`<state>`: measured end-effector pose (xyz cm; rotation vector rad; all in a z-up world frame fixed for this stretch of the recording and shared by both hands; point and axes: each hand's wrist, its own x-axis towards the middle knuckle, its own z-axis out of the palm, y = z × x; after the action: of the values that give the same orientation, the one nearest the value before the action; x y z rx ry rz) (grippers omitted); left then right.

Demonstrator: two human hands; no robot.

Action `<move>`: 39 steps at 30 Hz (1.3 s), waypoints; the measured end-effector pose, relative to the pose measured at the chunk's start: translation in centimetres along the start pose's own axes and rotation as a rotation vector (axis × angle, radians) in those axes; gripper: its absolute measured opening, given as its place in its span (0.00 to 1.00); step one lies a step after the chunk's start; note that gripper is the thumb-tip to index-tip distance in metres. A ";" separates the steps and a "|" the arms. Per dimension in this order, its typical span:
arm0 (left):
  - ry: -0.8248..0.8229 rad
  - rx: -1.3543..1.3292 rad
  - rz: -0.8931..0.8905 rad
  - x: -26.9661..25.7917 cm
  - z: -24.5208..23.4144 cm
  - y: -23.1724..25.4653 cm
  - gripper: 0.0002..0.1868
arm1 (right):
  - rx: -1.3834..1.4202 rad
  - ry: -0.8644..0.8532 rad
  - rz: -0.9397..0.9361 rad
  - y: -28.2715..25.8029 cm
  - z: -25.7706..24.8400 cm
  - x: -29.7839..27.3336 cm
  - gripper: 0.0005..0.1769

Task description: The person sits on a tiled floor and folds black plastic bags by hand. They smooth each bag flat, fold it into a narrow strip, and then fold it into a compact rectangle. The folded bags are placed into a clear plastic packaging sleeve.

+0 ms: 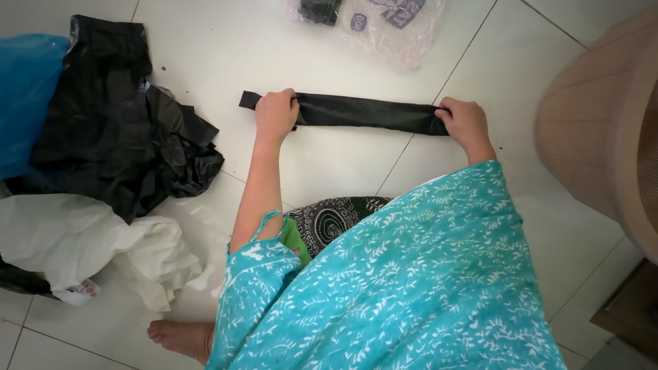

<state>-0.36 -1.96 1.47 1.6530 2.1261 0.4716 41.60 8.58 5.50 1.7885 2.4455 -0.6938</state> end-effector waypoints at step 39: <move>0.096 -0.017 0.042 -1.3 -4.1 -6.6 0.10 | -0.128 0.170 -0.134 -11.5 8.5 -1.5 0.33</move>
<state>-7.68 -4.87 1.86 1.6998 2.1525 0.5911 29.60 1.36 2.06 1.7150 2.6701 -0.3949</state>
